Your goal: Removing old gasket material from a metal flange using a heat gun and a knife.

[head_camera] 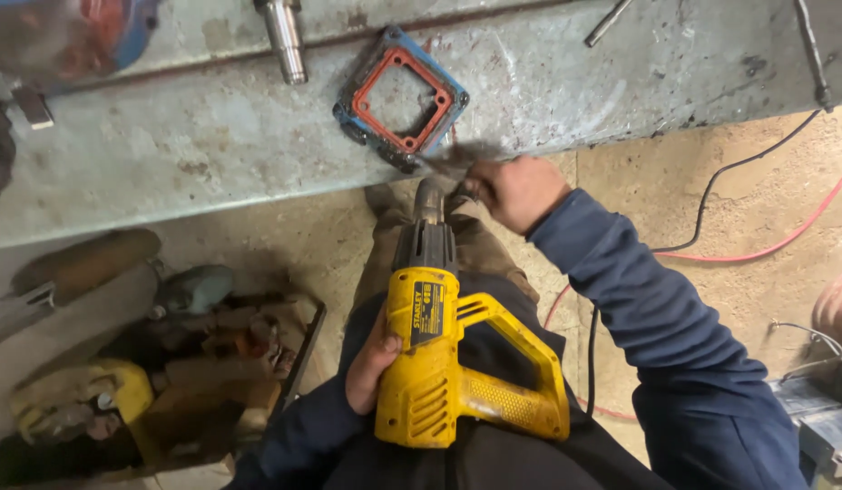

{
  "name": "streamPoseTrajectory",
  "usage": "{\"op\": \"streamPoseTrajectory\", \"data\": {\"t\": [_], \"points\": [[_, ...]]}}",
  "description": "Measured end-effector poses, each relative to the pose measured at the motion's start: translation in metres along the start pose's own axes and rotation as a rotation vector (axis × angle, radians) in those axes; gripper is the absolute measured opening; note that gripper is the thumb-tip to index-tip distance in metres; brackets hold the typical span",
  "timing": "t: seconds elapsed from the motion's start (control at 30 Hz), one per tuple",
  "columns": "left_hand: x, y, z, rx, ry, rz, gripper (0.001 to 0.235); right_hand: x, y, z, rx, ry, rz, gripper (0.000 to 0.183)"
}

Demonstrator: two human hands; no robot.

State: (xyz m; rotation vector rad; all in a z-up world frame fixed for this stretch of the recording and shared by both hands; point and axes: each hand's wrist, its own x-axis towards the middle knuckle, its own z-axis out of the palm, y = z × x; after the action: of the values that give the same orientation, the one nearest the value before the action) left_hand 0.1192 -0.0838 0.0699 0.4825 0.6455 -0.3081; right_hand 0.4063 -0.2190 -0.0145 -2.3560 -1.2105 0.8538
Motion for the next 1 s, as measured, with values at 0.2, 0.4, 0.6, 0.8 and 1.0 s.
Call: {"op": "streamPoseTrajectory", "data": {"t": [0.2, 0.4, 0.6, 0.8, 1.0], "points": [[-0.001, -0.001, 0.0, -0.023, -0.022, 0.042, 0.09, 0.012, 0.015, -0.002, -0.13, 0.092, 0.056, 0.03], [0.0, -0.005, -0.004, -0.031, -0.008, 0.024, 0.089, 0.013, 0.025, -0.009, -0.144, 0.049, 0.097, 0.027], [0.0, -0.011, -0.009, -0.018, 0.001, 0.031, 0.084, 0.003, -0.008, 0.003, -0.17, -0.026, 0.069, 0.03], [-0.001, -0.005, -0.001, -0.046, -0.057, 0.061, 0.083, 0.016, 0.021, -0.006, -0.162, 0.133, 0.126, 0.028], [-0.002, -0.005, -0.009, -0.003, -0.042, 0.02, 0.078, 0.019, 0.003, -0.024, -0.223, -0.036, 0.109, 0.028]]}}
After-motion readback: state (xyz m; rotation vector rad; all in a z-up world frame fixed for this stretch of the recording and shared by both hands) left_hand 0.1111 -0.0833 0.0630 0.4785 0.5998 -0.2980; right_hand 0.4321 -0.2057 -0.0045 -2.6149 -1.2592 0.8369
